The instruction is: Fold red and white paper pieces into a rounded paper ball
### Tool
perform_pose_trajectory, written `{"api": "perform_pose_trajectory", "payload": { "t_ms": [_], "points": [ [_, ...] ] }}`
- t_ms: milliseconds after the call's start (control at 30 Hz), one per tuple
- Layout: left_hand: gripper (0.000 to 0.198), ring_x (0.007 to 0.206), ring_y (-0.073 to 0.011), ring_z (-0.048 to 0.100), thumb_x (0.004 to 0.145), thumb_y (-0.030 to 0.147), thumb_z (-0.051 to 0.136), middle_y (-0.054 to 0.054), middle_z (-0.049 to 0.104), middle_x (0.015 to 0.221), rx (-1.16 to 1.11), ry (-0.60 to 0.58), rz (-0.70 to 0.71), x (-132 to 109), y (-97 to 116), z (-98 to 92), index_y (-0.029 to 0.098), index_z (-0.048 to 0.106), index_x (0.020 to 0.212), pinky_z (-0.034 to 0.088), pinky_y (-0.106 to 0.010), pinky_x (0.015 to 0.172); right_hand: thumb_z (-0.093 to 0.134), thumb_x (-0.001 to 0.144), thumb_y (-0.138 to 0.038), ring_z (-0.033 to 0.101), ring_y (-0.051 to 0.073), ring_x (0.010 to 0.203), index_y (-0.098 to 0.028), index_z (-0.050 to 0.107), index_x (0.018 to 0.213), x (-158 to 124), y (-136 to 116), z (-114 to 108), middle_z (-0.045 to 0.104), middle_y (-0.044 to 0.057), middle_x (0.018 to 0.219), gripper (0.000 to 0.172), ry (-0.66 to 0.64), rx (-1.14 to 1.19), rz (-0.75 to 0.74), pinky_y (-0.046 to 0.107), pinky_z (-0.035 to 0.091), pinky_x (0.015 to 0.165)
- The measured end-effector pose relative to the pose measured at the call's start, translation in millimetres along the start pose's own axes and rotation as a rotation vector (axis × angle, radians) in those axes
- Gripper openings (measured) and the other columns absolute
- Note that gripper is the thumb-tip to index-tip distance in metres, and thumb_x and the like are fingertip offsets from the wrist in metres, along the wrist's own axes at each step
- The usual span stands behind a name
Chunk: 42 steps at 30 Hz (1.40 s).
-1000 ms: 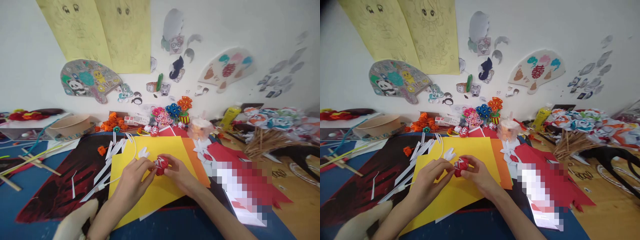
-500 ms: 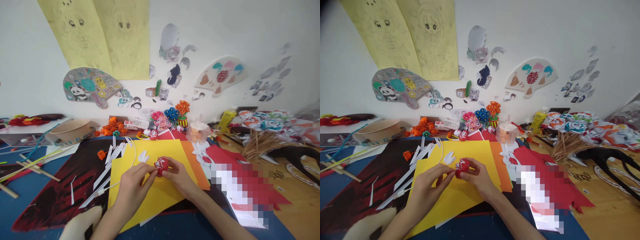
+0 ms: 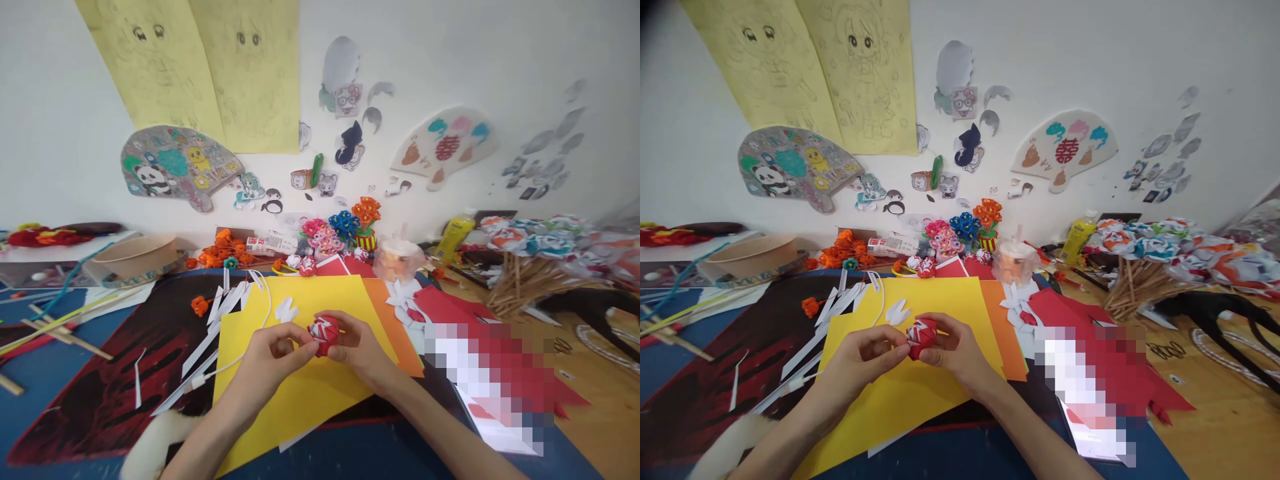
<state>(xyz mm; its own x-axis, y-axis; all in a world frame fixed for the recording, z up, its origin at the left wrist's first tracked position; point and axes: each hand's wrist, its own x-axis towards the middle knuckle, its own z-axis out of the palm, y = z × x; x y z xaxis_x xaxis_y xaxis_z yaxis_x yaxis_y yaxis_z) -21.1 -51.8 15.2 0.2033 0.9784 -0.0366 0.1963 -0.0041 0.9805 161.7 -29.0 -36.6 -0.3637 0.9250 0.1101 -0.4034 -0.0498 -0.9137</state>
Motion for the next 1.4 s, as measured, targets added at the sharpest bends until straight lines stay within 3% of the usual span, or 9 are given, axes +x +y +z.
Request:
{"api": "perform_pose_trajectory", "payload": {
  "t_ms": [367,633,867,1033,1200,1300,1400],
  "points": [
    [0.028,0.048,-0.0092,0.022,0.078,0.046,0.064,0.009,0.027,0.05,0.281,0.067,0.117,-4,8,0.3,0.018,0.066,0.073,0.018,-0.024,0.047,0.089,0.062,-0.033,0.066,0.019,0.091,-0.026,0.069,0.107,0,0,5,0.071,0.004,0.105,0.05,0.006,-0.012,-0.014,0.03,0.054,0.078],
    [0.026,0.054,-0.0107,0.036,0.088,0.04,0.057,0.003,0.048,0.059,0.341,0.058,0.281,-7,5,3.8,0.019,0.064,0.074,0.027,-0.022,0.049,0.087,0.065,-0.037,0.067,0.021,0.09,-0.025,0.069,0.105,-4,-1,9,0.071,0.004,0.103,0.046,0.024,-0.025,-0.004,0.034,0.054,0.079],
    [0.026,0.046,-0.008,0.034,0.087,0.04,0.057,0.0,0.061,0.065,0.244,0.17,0.286,-4,6,1.3,0.017,0.069,0.082,0.025,-0.022,0.044,0.083,0.069,-0.045,0.067,0.019,0.083,-0.022,0.07,0.104,-4,-1,11,0.07,0.006,0.103,0.044,-0.021,0.156,0.046,0.036,0.052,0.081],
    [0.018,0.047,-0.0076,0.037,0.088,0.032,0.058,0.001,0.062,0.068,0.402,0.253,0.451,-5,5,-1.6,0.019,0.069,0.081,0.03,-0.021,0.046,0.076,0.076,-0.051,0.064,0.015,0.083,-0.021,0.07,0.111,-3,-1,8,0.069,0.007,0.105,0.047,-0.081,0.233,0.077,0.027,0.048,0.076],
    [0.01,0.051,-0.0078,0.044,0.09,0.023,0.056,0.002,0.062,0.074,0.569,0.196,0.592,-9,4,2.1,0.02,0.063,0.083,0.036,-0.02,0.05,0.074,0.077,-0.054,0.062,0.016,0.092,-0.022,0.071,0.108,-2,-1,11,0.068,0.006,0.109,0.045,-0.082,0.27,0.084,0.027,0.045,0.083],
    [0.006,0.052,-0.0081,0.046,0.09,0.022,0.057,0.002,0.062,0.074,0.619,0.164,0.605,-10,4,2.3,0.021,0.062,0.086,0.036,-0.02,0.051,0.073,0.077,-0.056,0.062,0.02,0.101,-0.022,0.071,0.106,-3,-3,13,0.068,0.007,0.113,0.045,-0.086,0.269,0.094,0.032,0.044,0.092],
    [0.008,0.055,-0.009,0.05,0.09,0.021,0.055,0.002,0.064,0.075,0.623,0.127,0.598,-8,4,-0.3,0.021,0.062,0.085,0.037,-0.021,0.052,0.075,0.078,-0.051,0.064,0.019,0.103,-0.026,0.065,0.118,-5,-5,14,0.068,0.005,0.115,0.048,-0.064,0.32,0.113,0.035,0.045,0.095]
  ]
}}
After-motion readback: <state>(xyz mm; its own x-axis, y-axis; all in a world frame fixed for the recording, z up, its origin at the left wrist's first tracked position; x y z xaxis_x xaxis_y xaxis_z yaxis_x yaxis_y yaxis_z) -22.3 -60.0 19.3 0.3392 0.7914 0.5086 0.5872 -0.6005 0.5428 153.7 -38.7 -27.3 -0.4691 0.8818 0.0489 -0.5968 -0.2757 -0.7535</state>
